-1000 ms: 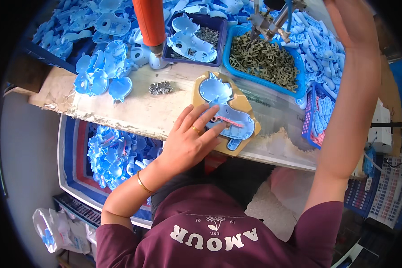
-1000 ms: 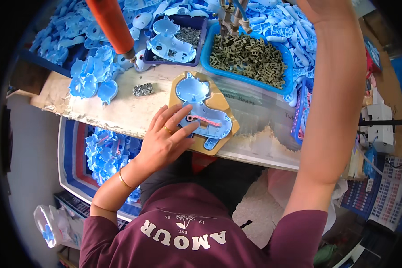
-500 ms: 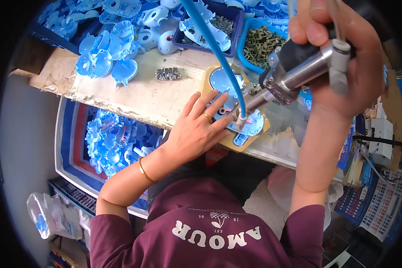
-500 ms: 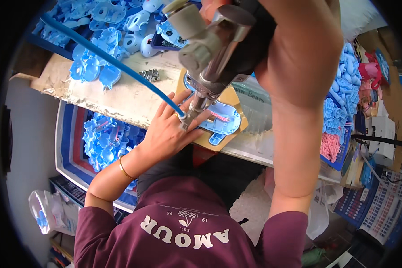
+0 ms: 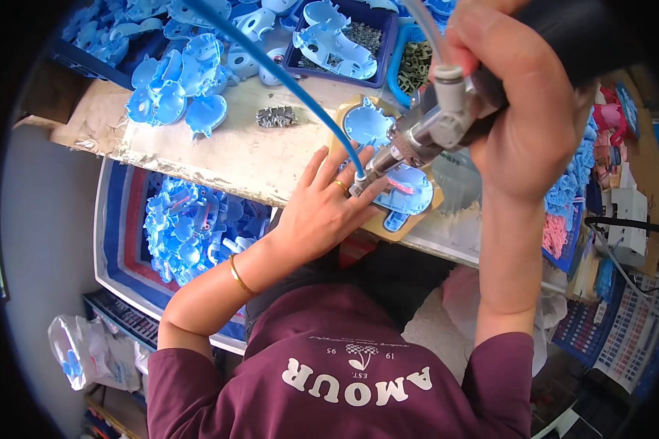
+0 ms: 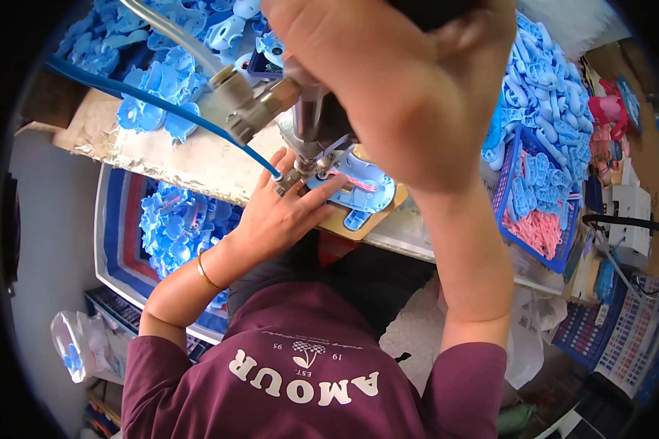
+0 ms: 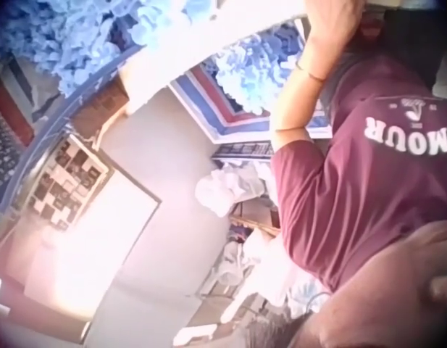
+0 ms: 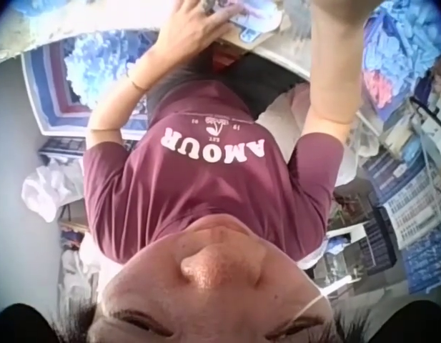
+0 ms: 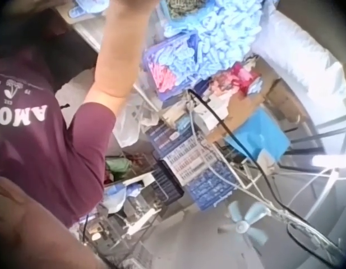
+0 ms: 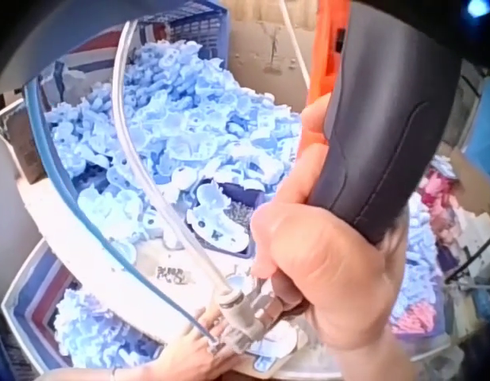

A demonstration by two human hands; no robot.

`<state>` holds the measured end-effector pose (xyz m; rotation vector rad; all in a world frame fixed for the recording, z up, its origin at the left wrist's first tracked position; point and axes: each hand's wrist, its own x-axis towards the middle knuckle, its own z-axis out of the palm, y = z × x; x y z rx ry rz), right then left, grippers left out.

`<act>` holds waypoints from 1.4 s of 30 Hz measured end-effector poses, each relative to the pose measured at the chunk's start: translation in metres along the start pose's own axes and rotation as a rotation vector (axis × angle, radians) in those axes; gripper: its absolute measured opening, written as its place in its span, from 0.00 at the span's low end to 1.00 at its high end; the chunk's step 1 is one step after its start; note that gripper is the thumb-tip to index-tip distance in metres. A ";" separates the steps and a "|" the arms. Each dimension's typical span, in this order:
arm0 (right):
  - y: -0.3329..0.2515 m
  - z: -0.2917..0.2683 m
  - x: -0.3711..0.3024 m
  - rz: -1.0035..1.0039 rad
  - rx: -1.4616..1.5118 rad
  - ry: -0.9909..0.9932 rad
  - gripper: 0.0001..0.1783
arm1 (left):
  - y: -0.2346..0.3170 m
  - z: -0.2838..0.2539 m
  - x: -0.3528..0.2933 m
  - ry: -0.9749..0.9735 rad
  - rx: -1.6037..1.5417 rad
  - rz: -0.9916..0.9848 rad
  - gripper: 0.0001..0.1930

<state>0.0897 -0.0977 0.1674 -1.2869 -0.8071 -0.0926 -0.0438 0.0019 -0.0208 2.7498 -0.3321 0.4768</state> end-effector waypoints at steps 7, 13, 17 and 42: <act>-0.004 -0.045 0.028 -0.579 -0.374 -0.341 0.18 | 0.004 -0.006 0.009 0.050 0.007 0.077 0.22; 0.005 -0.032 0.031 -0.502 -0.183 -0.195 0.10 | -0.012 -0.029 0.016 0.198 -0.209 -0.024 0.12; 0.001 -0.023 0.032 -0.441 -0.049 -0.085 0.07 | -0.030 -0.032 0.045 0.055 -0.201 -0.024 0.04; 0.011 0.006 -0.013 -0.112 0.205 -0.002 0.29 | -0.049 -0.007 0.062 0.114 -0.154 0.122 0.04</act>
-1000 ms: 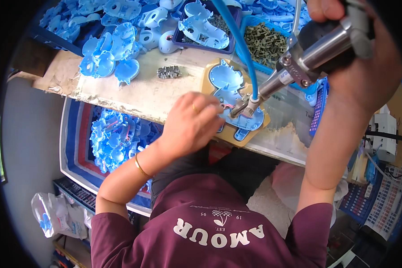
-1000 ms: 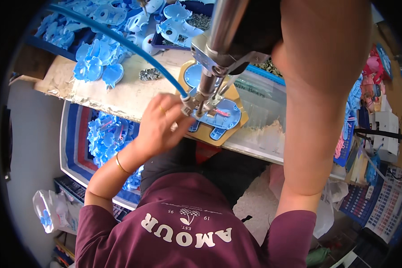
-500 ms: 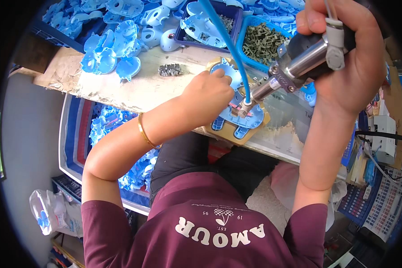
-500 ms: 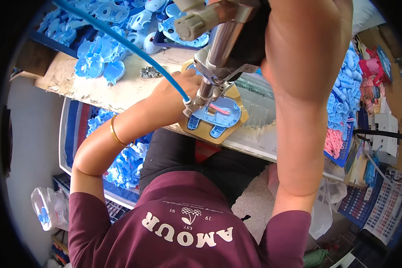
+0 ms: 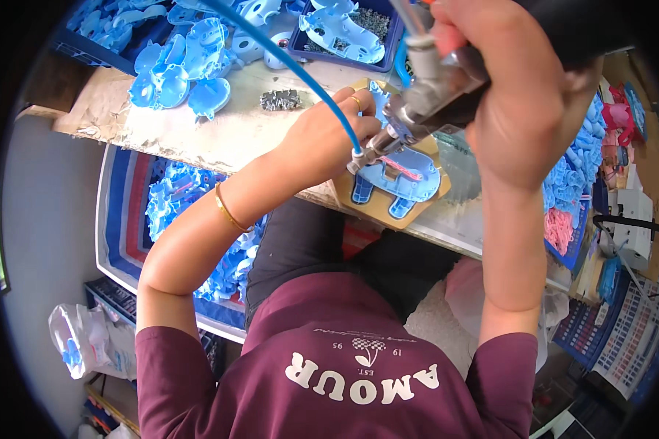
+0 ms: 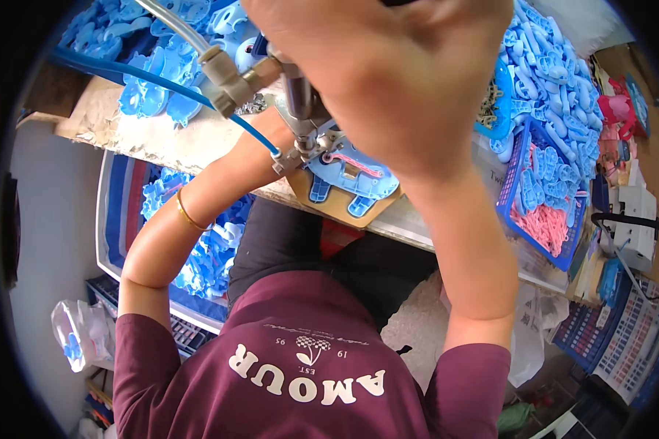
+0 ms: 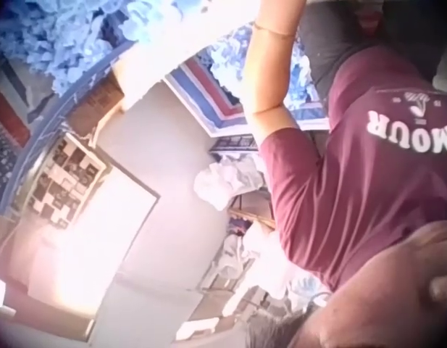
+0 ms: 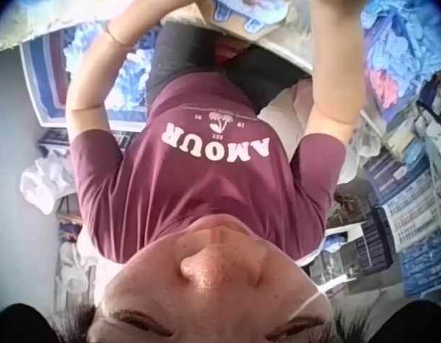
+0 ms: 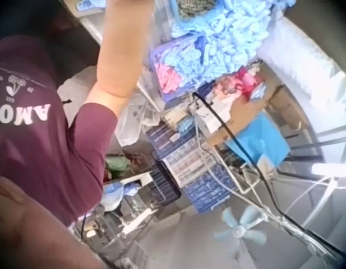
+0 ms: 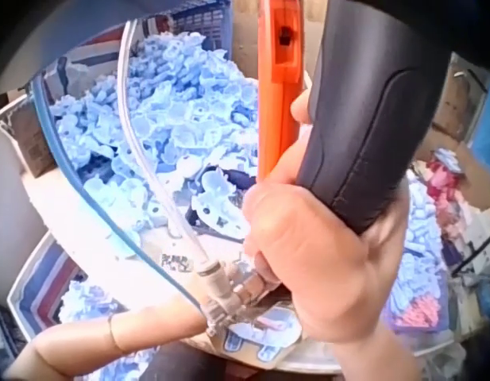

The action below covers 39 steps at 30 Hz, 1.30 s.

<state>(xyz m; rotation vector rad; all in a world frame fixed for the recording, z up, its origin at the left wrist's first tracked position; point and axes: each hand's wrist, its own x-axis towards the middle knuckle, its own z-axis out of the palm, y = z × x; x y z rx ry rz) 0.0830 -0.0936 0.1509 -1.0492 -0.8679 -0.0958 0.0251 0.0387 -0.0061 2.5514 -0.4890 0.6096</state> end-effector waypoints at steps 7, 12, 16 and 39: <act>-0.019 0.003 0.006 0.148 -0.260 0.067 0.28 | 0.001 -0.003 -0.013 0.037 0.053 -0.002 0.07; -0.038 -0.051 0.052 -0.282 -0.459 -0.061 0.08 | -0.023 -0.027 -0.032 0.197 -0.013 -0.449 0.06; -0.051 -0.022 0.050 0.001 -0.387 0.212 0.09 | -0.060 -0.037 -0.055 0.141 0.148 -0.531 0.06; 0.050 -0.338 -0.033 0.351 -1.404 -0.205 0.14 | 0.074 -0.165 -0.050 -0.233 -0.125 -0.354 0.12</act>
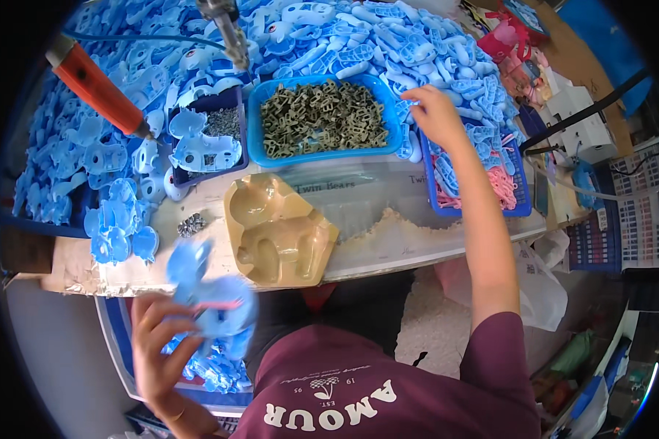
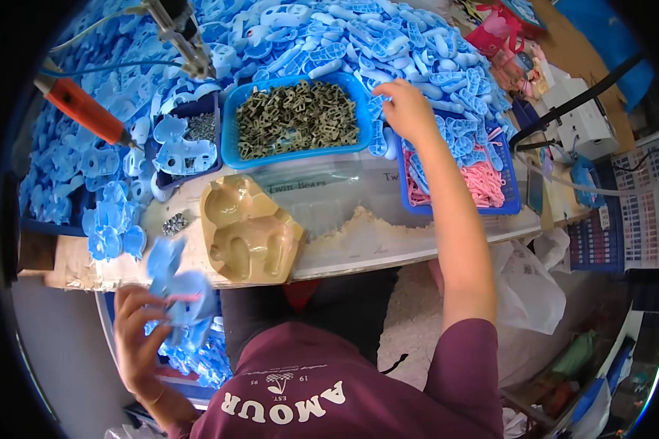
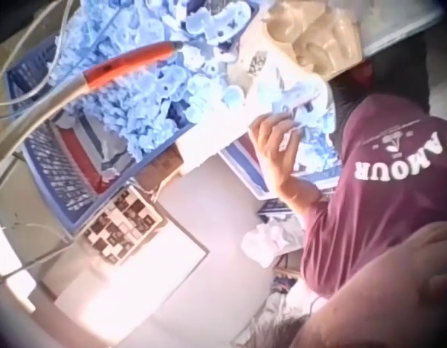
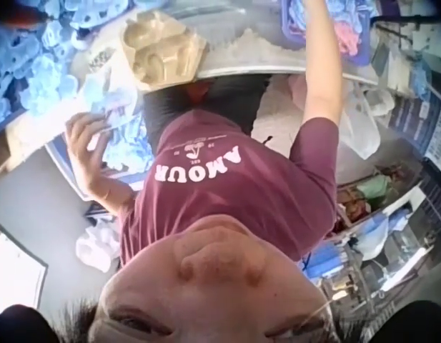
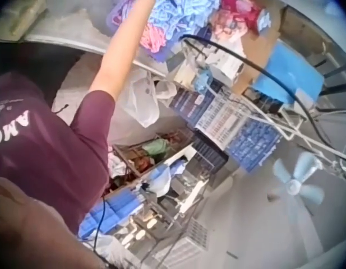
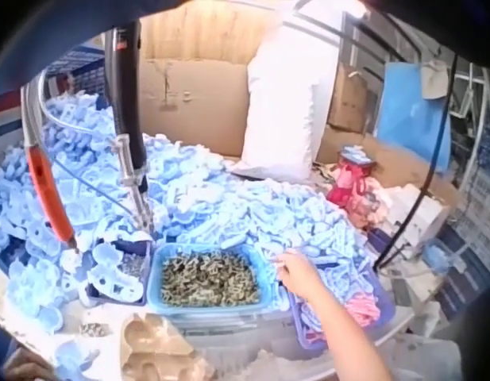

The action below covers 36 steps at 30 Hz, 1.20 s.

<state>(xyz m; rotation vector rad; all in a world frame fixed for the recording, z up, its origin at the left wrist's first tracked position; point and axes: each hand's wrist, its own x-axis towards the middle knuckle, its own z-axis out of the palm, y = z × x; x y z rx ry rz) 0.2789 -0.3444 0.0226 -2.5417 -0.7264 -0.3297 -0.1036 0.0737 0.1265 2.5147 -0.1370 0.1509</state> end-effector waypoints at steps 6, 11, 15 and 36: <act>-0.010 0.010 0.013 -0.176 -0.403 -0.069 0.13 | -0.043 -0.051 -0.126 -0.054 0.558 -0.723 0.12; -0.005 -0.004 0.025 -0.184 -0.361 0.319 0.19 | -0.056 -0.020 -0.109 0.128 0.555 -0.626 0.16; -0.053 -0.031 0.014 0.111 0.039 0.167 0.21 | -0.019 0.026 -0.022 0.035 0.197 -0.263 0.19; 0.009 -0.018 0.094 -0.371 -0.575 0.154 0.26 | 0.015 0.136 0.069 0.184 0.051 0.418 0.25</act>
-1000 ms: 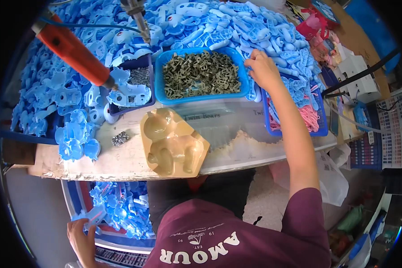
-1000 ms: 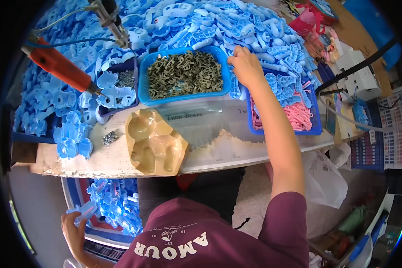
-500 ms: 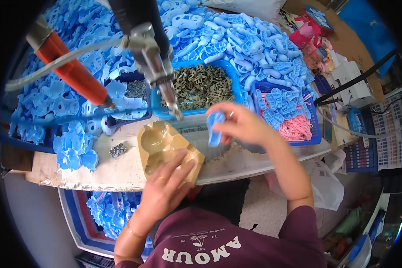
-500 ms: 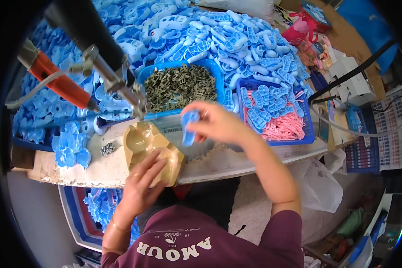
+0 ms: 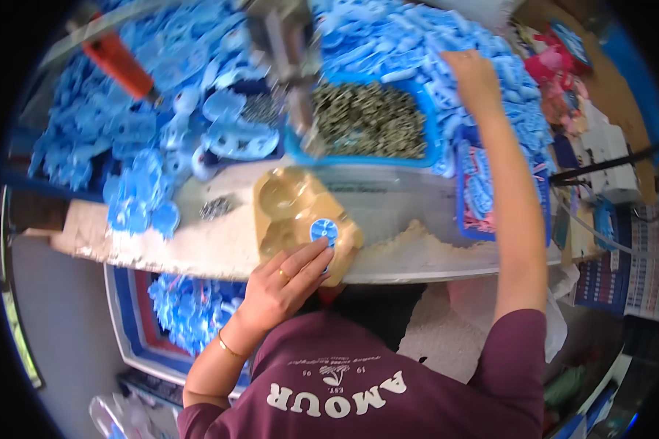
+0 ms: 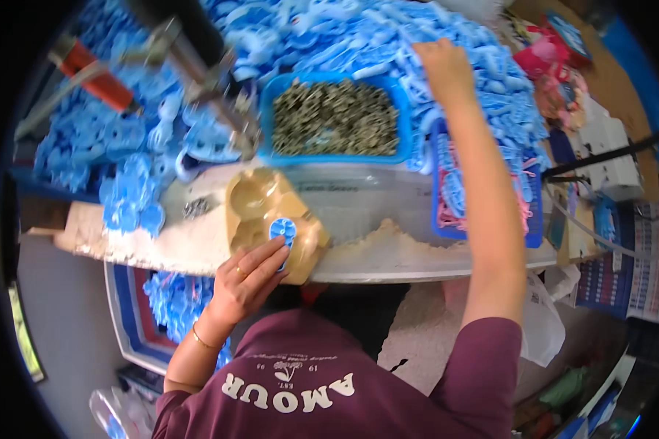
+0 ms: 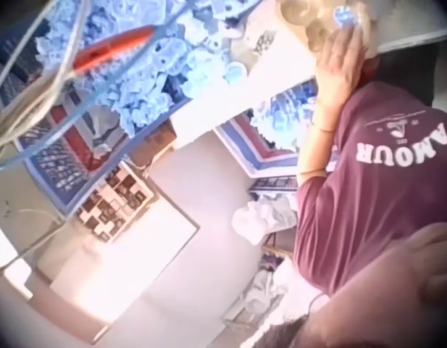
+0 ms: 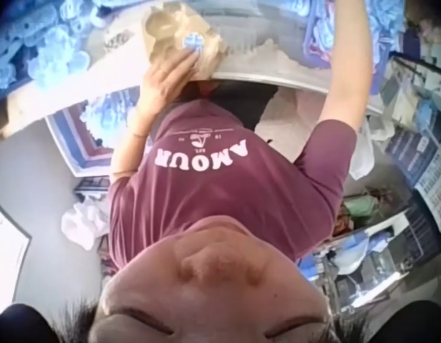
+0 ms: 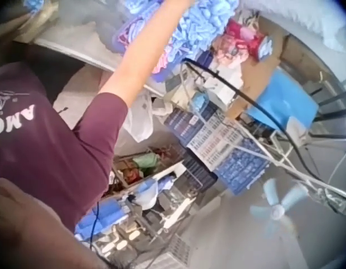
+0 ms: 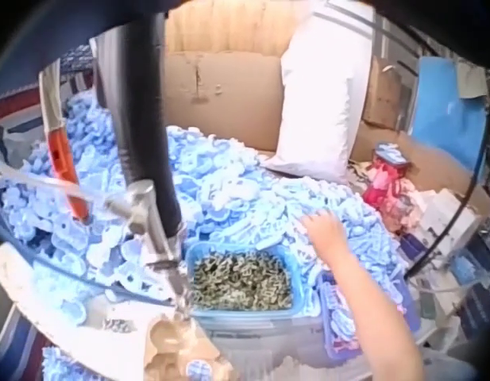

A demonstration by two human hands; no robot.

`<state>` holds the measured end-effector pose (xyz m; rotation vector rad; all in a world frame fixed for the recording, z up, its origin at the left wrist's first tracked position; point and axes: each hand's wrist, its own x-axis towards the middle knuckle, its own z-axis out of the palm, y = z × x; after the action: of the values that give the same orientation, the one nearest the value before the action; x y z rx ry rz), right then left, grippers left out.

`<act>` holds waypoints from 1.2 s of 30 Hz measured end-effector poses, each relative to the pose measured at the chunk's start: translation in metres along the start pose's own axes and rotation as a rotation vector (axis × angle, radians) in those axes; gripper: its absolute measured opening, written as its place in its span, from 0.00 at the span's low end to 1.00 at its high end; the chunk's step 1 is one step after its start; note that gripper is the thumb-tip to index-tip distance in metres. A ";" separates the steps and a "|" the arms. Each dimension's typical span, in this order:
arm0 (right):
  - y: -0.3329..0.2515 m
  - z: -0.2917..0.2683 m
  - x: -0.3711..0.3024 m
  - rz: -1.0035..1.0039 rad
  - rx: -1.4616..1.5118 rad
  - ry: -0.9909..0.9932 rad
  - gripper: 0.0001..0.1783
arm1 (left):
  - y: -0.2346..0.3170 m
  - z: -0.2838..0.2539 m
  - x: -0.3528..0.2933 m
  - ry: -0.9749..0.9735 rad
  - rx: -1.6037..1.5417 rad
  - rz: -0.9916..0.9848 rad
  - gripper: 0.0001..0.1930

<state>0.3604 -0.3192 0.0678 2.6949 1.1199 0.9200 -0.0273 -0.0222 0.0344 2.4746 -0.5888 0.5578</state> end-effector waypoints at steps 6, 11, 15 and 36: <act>0.020 -0.002 0.014 0.102 0.123 0.259 0.17 | -0.007 0.017 -0.034 -0.059 0.060 -0.047 0.23; -0.017 -0.039 0.014 0.484 0.457 0.322 0.19 | -0.003 0.031 -0.027 -0.093 -0.020 -0.022 0.23; -0.140 -0.096 -0.006 0.415 1.370 -0.202 0.14 | 0.002 0.038 -0.035 -0.080 0.053 -0.045 0.22; -0.298 -0.091 -0.066 -0.111 1.029 -0.267 0.15 | -0.015 -0.003 -0.082 0.307 0.246 -0.292 0.20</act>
<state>0.0889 -0.1597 0.0220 3.2285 2.0418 -0.1407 -0.0872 0.0146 -0.0097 2.5635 -0.0375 0.9114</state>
